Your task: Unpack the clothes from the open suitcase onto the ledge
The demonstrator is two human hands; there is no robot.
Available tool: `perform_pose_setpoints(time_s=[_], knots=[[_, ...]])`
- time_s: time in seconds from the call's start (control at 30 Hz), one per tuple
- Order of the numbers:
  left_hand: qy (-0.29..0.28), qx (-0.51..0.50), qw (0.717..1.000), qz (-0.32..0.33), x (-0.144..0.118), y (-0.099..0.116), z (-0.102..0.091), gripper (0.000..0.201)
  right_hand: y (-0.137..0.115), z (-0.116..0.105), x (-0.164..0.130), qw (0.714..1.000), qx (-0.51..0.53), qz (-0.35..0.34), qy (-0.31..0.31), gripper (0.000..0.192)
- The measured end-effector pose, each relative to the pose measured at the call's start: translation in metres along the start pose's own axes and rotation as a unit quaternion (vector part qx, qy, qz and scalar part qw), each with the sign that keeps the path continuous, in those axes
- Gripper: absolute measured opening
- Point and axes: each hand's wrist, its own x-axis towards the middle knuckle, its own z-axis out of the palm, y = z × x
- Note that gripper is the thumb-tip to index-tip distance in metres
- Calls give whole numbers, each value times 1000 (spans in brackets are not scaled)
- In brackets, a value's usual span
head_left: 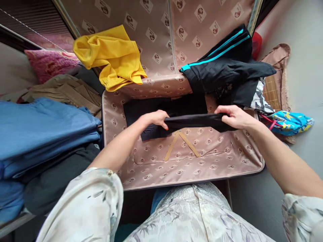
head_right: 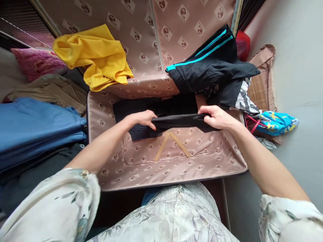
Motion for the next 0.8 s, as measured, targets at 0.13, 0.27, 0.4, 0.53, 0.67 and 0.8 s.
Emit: perform_pose_setpoints(time_s=[0.13, 0.27, 0.4, 0.53, 0.67, 0.8], knots=[[70, 72, 989, -112, -32, -70, -31, 46, 43, 31, 75, 976, -101, 67, 184, 44], [173, 30, 967, -185, -42, -111, -28, 37, 53, 92, 113, 937, -203, 115, 259, 64], [316, -224, 912, -130, -53, -128, -9, 24, 47, 141, 110, 950, -233, 75, 191, 61], [391, -573, 716, -79, -70, -127, 5, 26, 55, 158, 104, 959, -228, 88, 145, 64], [411, -702, 560, -161, -67, -113, 27, 34, 66, 162, 104, 964, -194, 108, 146, 68], [402, -680, 534, -303, -41, -102, 60, 44, 70, 163, 106, 952, -163, 166, 197, 65]])
